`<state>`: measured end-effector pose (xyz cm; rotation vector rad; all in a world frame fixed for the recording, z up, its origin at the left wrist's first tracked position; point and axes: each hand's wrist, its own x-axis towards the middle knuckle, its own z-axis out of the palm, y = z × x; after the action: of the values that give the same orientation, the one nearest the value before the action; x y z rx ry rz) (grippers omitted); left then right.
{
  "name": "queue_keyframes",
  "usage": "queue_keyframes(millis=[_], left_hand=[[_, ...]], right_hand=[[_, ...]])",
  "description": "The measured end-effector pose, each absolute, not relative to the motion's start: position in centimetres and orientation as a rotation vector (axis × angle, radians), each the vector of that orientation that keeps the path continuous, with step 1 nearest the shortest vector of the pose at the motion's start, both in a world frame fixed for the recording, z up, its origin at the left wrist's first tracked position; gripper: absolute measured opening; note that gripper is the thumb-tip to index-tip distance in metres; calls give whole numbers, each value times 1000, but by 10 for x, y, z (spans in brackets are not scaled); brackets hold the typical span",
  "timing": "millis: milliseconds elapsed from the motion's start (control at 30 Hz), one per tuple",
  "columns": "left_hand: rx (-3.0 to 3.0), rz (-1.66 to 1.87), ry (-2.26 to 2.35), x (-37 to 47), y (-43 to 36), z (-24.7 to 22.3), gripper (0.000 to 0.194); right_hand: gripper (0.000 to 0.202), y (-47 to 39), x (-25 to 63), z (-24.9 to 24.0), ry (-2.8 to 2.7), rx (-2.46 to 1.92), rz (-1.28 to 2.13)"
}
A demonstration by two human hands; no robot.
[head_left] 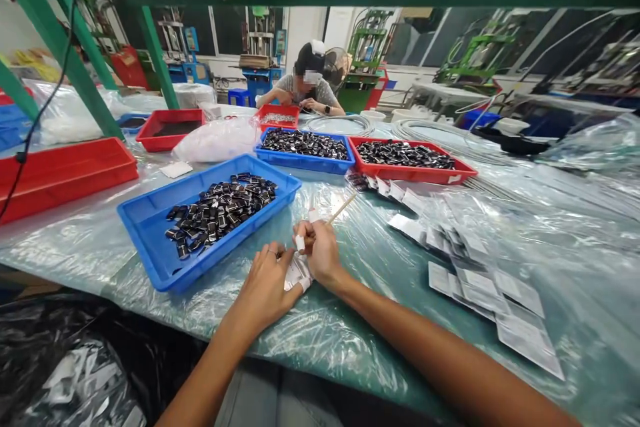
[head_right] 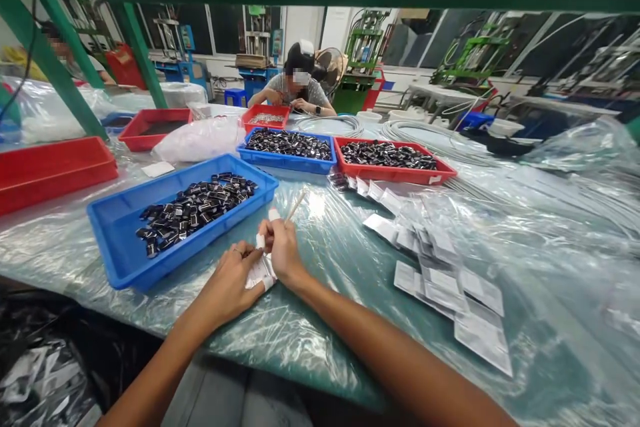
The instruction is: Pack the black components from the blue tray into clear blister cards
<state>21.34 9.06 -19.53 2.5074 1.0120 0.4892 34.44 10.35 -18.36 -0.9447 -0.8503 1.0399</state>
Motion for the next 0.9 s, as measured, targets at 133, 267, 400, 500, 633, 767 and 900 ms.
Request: queue_keyframes(millis=[133,267,400,500,633,767,900], left_hand=[[2559,479,1059,214,92,-200,45],[2584,479,1099,215,91,-204,38],[2596,474,1060,214,89,-200,50],[2594,523,1070,208,88,-196,69],[2577,493,1160,196,86,-194,47],[2519,460,1159,192,84,-194,42],[2471,488,1165,194,86,-195,41]], right_hand=[[55,103,339,-193,-904,-929,1052],[59,78,351,-181,-1045,-1030,1273],[61,67,363,-160,-1035,-954,1402],[58,79,358,-151,-893,-837,1368],[56,96,341,-159,-858,-816,1321],[51,101,327,-176,-799,-883,1174],[50,108,316,-185,-829,-927,1071]])
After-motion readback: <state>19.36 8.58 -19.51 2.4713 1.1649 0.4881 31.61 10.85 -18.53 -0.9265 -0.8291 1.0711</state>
